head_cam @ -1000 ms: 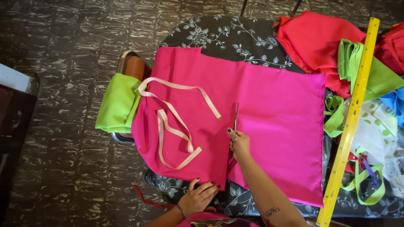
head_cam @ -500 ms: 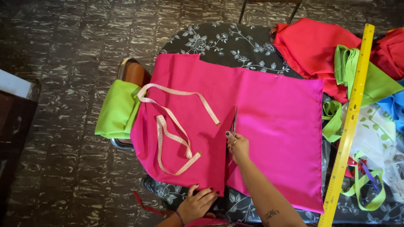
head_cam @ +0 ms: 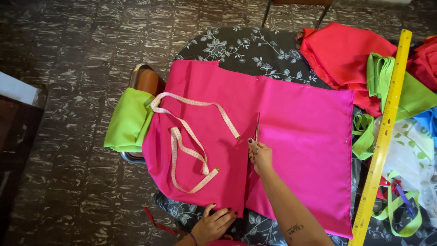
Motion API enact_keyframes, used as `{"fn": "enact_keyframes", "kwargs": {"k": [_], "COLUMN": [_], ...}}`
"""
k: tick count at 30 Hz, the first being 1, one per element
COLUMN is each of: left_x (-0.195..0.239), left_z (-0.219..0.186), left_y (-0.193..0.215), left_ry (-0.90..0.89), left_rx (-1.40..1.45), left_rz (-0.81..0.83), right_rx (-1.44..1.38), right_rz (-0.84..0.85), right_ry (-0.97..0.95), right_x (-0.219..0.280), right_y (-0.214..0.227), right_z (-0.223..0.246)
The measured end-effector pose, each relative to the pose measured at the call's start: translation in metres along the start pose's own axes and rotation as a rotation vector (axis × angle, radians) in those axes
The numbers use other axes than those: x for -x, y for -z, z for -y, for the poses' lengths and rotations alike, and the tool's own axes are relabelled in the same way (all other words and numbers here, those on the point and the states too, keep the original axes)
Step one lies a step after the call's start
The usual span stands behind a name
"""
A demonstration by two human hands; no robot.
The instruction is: The person measures a piece of pink fabric using a tape measure and a ruler, marks it with a pen, and then cuts it with scissors.
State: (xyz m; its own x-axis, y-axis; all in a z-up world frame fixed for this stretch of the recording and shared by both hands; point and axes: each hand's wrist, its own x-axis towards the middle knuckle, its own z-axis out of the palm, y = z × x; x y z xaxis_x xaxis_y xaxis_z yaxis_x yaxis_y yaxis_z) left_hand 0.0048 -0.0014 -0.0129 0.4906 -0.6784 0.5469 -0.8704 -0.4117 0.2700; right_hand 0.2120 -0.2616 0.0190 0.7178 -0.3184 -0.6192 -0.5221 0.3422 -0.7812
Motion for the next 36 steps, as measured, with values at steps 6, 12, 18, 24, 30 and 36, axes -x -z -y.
{"fn": "enact_keyframes", "kwargs": {"k": [6, 12, 18, 24, 30, 36], "left_x": [0.000, 0.000, 0.006, 0.009, 0.009, 0.008], "left_z": [-0.001, 0.000, 0.002, 0.002, 0.002, 0.003], "left_y": [-0.002, -0.002, -0.007, -0.010, -0.009, -0.008], "left_ry": [0.008, -0.014, -0.025, -0.029, -0.022, -0.033], "left_rx": [0.004, -0.023, -0.003, 0.003, -0.009, 0.020], "left_rz": [-0.001, -0.002, 0.051, 0.095, 0.085, 0.079], "right_rx": [-0.042, 0.062, 0.014, 0.003, -0.001, 0.023], "right_rz": [-0.004, -0.041, -0.056, 0.000, 0.016, -0.002], "right_ry": [-0.005, -0.005, -0.056, 0.021, 0.017, 0.065], "right_x": [0.002, 0.001, -0.007, -0.025, -0.027, -0.032], "right_y": [-0.003, -0.006, -0.009, -0.010, -0.009, -0.010], "right_z": [0.000, -0.001, 0.021, 0.028, 0.024, 0.016]}}
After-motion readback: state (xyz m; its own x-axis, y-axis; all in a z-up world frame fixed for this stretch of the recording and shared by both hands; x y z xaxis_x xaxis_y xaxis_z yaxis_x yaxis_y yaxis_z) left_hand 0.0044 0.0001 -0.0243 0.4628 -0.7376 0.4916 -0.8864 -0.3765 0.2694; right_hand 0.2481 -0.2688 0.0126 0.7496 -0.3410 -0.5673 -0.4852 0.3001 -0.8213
